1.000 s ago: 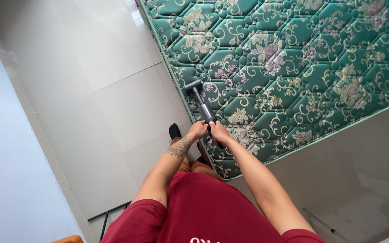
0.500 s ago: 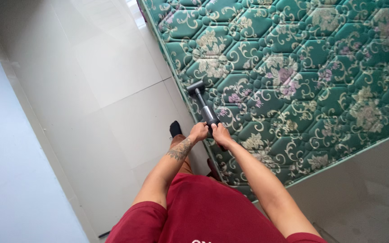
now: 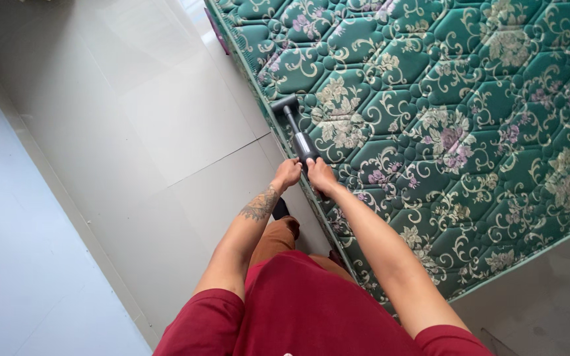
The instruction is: The person cleans a mattress by moving a handheld vacuum cleaner attachment across the quilted surface of the bed.
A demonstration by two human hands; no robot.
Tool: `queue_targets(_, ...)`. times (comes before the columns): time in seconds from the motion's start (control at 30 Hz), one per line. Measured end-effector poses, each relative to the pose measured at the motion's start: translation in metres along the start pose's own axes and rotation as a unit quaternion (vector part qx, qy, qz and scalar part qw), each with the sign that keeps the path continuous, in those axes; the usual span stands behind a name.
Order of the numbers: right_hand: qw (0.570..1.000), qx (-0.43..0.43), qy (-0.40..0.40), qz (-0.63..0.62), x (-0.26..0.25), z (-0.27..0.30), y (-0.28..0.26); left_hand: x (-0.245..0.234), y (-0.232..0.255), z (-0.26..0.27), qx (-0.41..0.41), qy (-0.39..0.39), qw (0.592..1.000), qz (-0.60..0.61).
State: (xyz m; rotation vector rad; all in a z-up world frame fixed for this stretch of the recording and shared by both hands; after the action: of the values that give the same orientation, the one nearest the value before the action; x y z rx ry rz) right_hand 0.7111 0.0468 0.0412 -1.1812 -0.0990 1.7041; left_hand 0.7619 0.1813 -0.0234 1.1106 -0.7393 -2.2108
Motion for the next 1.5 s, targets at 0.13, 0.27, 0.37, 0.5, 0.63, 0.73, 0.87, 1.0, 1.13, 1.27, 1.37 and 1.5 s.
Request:
queue_targets(0.13, 0.998, 0.043, -0.031, -0.04, -0.009, -0.01, -0.041, -0.019, 0.006, -0.005, -0.015, -0.018, 1.0, -0.005)
queue_targets(0.27, 0.998, 0.033, -0.025, -0.046, -0.016, -0.004, -0.045, -0.023, 0.009, 0.007, -0.03, -0.043, 0.998, -0.028)
queue_targets(0.37, 0.998, 0.024, -0.021, -0.045, -0.019, 0.007, -0.033, -0.015, 0.006, 0.021, -0.015, -0.043, 0.998, -0.037)
queue_targets(0.5, 0.998, 0.032, -0.032, -0.037, -0.026, 0.026, -0.011, 0.005, 0.002, 0.041, 0.007, -0.046, 0.998, -0.052)
queue_targets(0.63, 0.998, 0.048, -0.042, -0.026, -0.031, 0.056, 0.027, 0.027, -0.003, 0.079, 0.064, -0.042, 0.994, -0.072)
queue_targets(0.73, 0.999, 0.034, -0.04, -0.017, -0.031, 0.069, 0.067, 0.048, -0.001, 0.107, 0.036, -0.086, 0.992, -0.085)
queue_targets(0.87, 0.999, -0.016, -0.019, 0.024, -0.033, 0.095, 0.12, 0.078, 0.006, 0.146, 0.014, -0.087, 0.991, -0.105)
queue_targets(1.0, 0.999, 0.003, -0.039, -0.002, -0.055, 0.126, 0.145, 0.106, 0.008, 0.172, 0.038, -0.071, 0.992, -0.098)
queue_targets(1.13, 0.996, 0.044, -0.07, -0.025, -0.067, 0.149, 0.156, 0.119, 0.007, 0.183, 0.038, -0.062, 0.993, -0.088)
queue_targets(1.27, 0.998, -0.011, -0.034, 0.044, -0.056, 0.141, 0.17, 0.12, 0.012, 0.178, 0.016, -0.072, 0.993, -0.087)
queue_targets(1.37, 0.998, -0.016, -0.034, 0.051, -0.049, 0.126, 0.169, 0.116, 0.016, 0.165, -0.012, -0.072, 0.995, -0.062)
queue_targets(1.5, 0.993, -0.085, 0.011, 0.086, -0.05, 0.107, 0.131, 0.1, 0.016, 0.144, -0.014, -0.043, 0.999, -0.021)
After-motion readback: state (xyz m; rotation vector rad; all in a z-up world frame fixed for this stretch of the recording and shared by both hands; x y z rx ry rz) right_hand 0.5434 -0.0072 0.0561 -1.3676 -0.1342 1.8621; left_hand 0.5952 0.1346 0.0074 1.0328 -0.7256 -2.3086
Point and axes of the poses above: each hand's wrist, its own z-axis away from the middle knuckle, its own x-axis out of the palm, y = z × x, the point moved 1 cm from there along -z, towards the middle knuckle, and after that the axes turned 8 degrees about y, right-handed, at the moved point
